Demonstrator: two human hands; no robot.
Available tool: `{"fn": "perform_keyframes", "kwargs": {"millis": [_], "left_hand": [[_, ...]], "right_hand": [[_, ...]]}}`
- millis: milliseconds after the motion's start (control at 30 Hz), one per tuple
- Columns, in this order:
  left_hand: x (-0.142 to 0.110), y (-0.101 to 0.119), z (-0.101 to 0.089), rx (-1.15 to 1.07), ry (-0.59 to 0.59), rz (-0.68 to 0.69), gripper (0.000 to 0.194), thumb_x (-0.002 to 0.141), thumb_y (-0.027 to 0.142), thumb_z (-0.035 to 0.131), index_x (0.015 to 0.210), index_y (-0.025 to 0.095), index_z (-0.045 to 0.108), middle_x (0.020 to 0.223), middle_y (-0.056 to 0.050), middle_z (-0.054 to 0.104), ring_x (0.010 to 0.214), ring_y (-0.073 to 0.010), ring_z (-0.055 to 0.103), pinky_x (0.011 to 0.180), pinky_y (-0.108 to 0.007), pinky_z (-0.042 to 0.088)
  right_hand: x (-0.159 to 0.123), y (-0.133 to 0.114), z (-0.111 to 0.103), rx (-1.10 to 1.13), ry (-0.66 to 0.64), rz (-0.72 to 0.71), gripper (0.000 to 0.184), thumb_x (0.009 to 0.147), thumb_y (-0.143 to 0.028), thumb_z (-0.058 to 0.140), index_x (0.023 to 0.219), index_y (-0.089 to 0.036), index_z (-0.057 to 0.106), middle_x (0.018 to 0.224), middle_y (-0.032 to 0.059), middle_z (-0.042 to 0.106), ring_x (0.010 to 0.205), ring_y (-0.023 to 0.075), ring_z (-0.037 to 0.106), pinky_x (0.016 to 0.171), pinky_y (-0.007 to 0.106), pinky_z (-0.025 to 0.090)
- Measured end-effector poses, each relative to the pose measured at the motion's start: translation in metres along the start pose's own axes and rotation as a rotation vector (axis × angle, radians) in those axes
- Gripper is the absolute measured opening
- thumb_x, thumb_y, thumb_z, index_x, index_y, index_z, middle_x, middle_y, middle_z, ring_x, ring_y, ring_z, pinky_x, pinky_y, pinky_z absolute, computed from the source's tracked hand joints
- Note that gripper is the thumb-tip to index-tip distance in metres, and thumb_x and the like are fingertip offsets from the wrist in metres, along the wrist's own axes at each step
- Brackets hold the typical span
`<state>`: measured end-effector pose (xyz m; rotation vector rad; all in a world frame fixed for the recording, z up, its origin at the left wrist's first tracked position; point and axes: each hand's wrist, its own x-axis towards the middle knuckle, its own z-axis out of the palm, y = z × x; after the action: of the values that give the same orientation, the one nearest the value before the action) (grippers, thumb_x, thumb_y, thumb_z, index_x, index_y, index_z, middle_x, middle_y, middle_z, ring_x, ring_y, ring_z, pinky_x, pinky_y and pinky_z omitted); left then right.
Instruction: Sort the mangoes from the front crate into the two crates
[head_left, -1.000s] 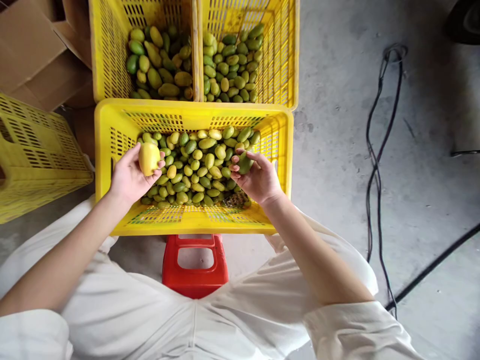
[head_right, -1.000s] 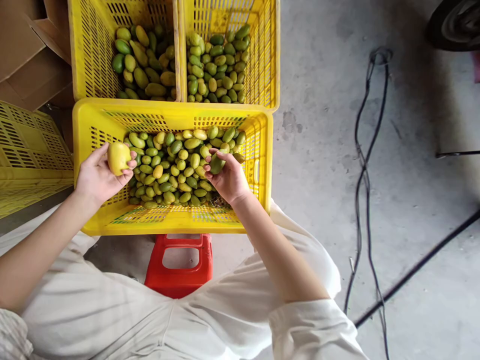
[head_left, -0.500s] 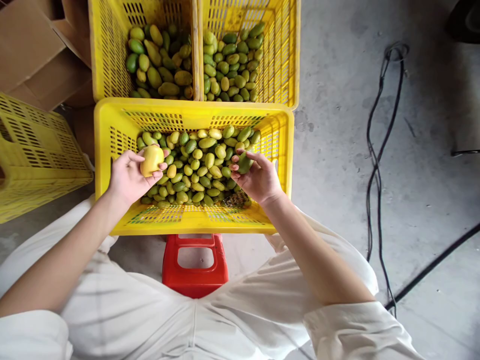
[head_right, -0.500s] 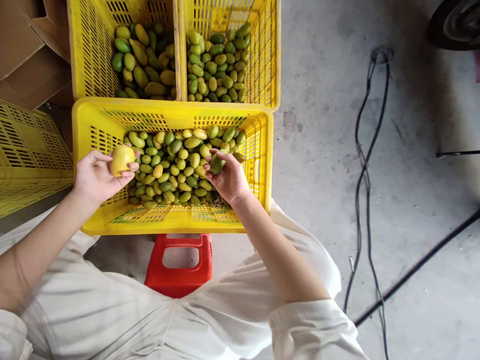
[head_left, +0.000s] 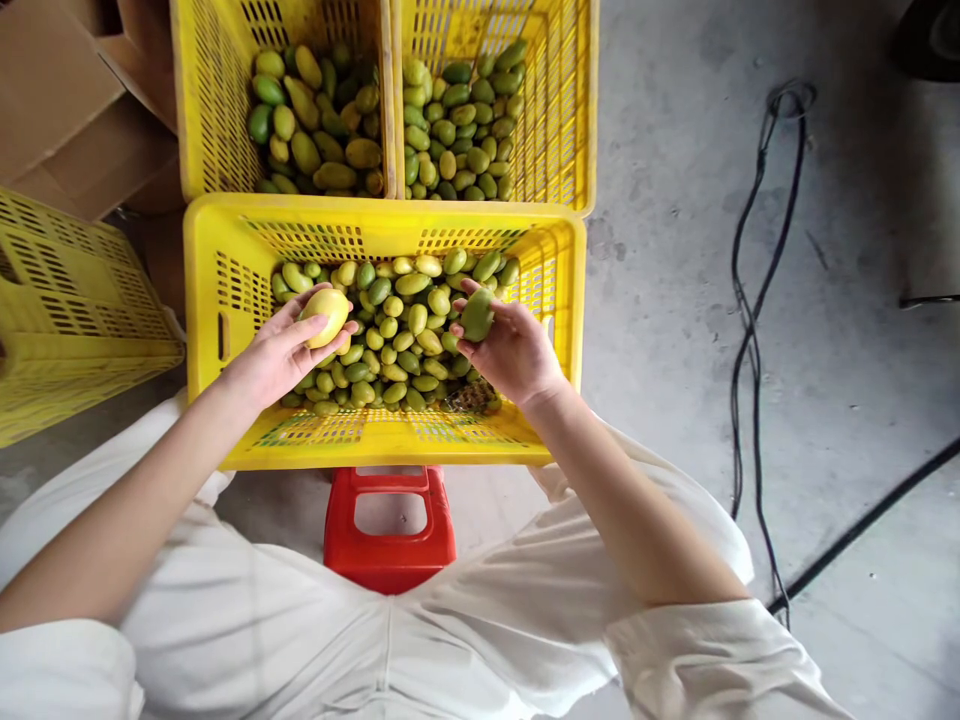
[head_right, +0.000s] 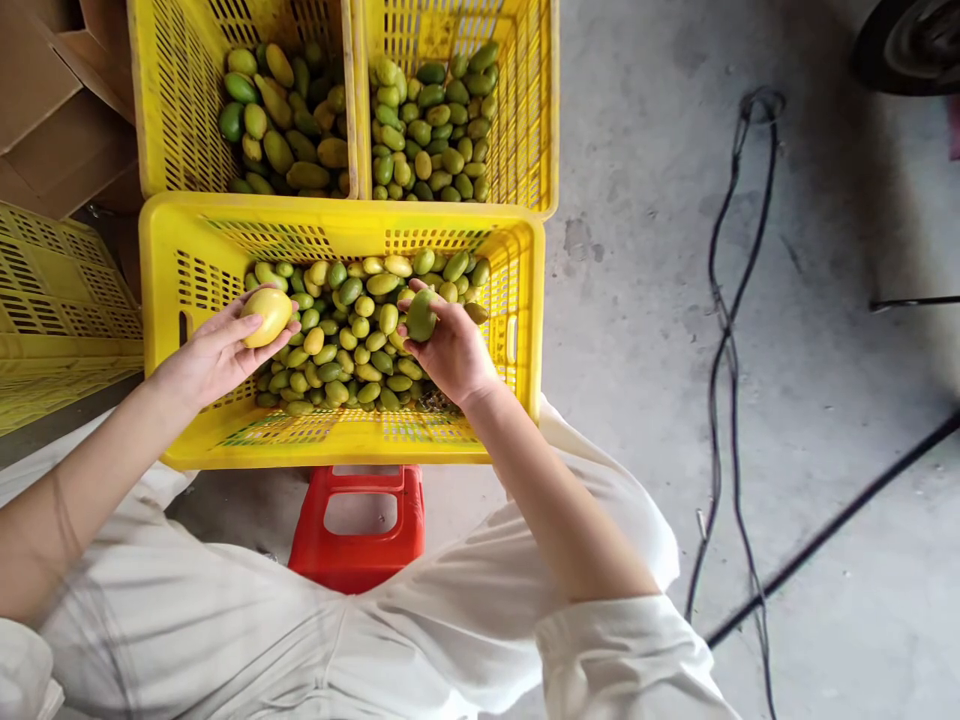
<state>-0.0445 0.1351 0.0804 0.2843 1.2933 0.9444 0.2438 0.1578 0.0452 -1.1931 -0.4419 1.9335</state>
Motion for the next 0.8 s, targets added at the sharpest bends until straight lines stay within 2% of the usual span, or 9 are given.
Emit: {"fn": "perform_keyframes", "kwargs": {"millis": [100, 167, 233, 300, 367, 467, 633, 700, 800], "left_hand": [[0.002, -0.001, -0.002, -0.016, 0.001, -0.017, 0.033, 0.086, 0.018, 0.085, 0.117, 0.019, 0.073, 0.122, -0.012, 0.08, 0.112, -0.0242, 0.081, 0.094, -0.027, 0.068], [0.005, -0.002, -0.003, -0.036, 0.006, -0.038, 0.034, 0.091, 0.03, 0.085, 0.121, 0.018, 0.074, 0.116, -0.014, 0.081, 0.103, -0.0241, 0.082, 0.084, -0.025, 0.069], [0.007, -0.001, -0.003, -0.057, 0.017, -0.066, 0.039, 0.097, 0.043, 0.08, 0.125, 0.017, 0.074, 0.108, -0.014, 0.082, 0.091, -0.0228, 0.082, 0.074, -0.024, 0.068], [0.009, 0.001, -0.003, -0.071, 0.034, -0.097, 0.041, 0.102, 0.047, 0.072, 0.126, 0.015, 0.075, 0.103, -0.015, 0.082, 0.081, -0.0208, 0.081, 0.066, -0.022, 0.066], [0.009, 0.004, -0.003, -0.075, 0.051, -0.118, 0.036, 0.105, 0.043, 0.065, 0.125, 0.014, 0.076, 0.1, -0.014, 0.082, 0.075, -0.0194, 0.079, 0.058, -0.021, 0.062], [0.009, 0.007, -0.003, -0.073, 0.086, -0.12, 0.03, 0.101, 0.031, 0.063, 0.123, 0.015, 0.077, 0.094, -0.01, 0.08, 0.069, -0.0188, 0.076, 0.052, -0.022, 0.057], [0.009, 0.007, 0.002, -0.128, 0.24, -0.093, 0.014, 0.094, 0.019, 0.066, 0.105, 0.016, 0.074, 0.084, -0.006, 0.076, 0.069, -0.0174, 0.072, 0.06, -0.025, 0.058], [0.009, 0.007, 0.004, -0.15, 0.266, -0.086, 0.002, 0.095, 0.019, 0.068, 0.097, 0.019, 0.068, 0.081, -0.004, 0.073, 0.063, -0.0145, 0.066, 0.056, -0.023, 0.054], [0.008, 0.009, 0.006, -0.168, 0.229, -0.088, 0.016, 0.102, 0.032, 0.064, 0.092, 0.019, 0.064, 0.076, -0.003, 0.067, 0.05, -0.0086, 0.05, 0.044, -0.019, 0.04]], "right_hand": [[-0.002, -0.002, 0.003, -0.035, 0.001, 0.0, 0.032, 0.076, -0.038, 0.086, 0.099, -0.028, 0.065, 0.102, 0.0009, 0.075, 0.075, 0.0162, 0.06, 0.058, 0.029, 0.052], [-0.004, -0.003, 0.004, -0.054, -0.039, 0.022, 0.034, 0.075, -0.037, 0.09, 0.095, -0.026, 0.064, 0.098, 0.001, 0.074, 0.071, 0.0144, 0.059, 0.056, 0.027, 0.051], [-0.006, -0.003, 0.006, -0.074, -0.076, 0.045, 0.037, 0.073, -0.037, 0.092, 0.097, -0.025, 0.066, 0.094, 0.001, 0.074, 0.07, 0.0134, 0.059, 0.055, 0.026, 0.05], [-0.007, -0.002, 0.008, -0.092, -0.087, 0.046, 0.038, 0.073, -0.037, 0.094, 0.099, -0.024, 0.069, 0.092, 0.0009, 0.073, 0.07, 0.0132, 0.059, 0.055, 0.025, 0.051], [-0.007, -0.001, 0.009, -0.096, -0.076, 0.035, 0.036, 0.076, -0.041, 0.094, 0.096, -0.023, 0.071, 0.09, 0.0011, 0.072, 0.072, 0.014, 0.06, 0.057, 0.026, 0.053], [-0.005, 0.001, 0.007, -0.085, -0.055, 0.055, 0.033, 0.081, -0.046, 0.09, 0.095, -0.023, 0.071, 0.09, 0.0019, 0.071, 0.076, 0.0163, 0.062, 0.059, 0.028, 0.056], [-0.002, 0.003, 0.003, -0.066, -0.049, 0.072, 0.035, 0.078, -0.042, 0.093, 0.099, -0.026, 0.069, 0.085, -0.0014, 0.065, 0.071, 0.0136, 0.058, 0.055, 0.025, 0.053], [-0.001, 0.004, 0.002, -0.062, -0.036, 0.042, 0.04, 0.076, -0.042, 0.097, 0.094, -0.026, 0.066, 0.081, -0.0028, 0.062, 0.068, 0.0122, 0.056, 0.054, 0.023, 0.051], [0.001, 0.004, 0.0, -0.043, -0.011, 0.034, 0.043, 0.08, -0.053, 0.094, 0.093, -0.026, 0.063, 0.081, -0.0024, 0.064, 0.066, 0.012, 0.055, 0.052, 0.023, 0.048]]}}
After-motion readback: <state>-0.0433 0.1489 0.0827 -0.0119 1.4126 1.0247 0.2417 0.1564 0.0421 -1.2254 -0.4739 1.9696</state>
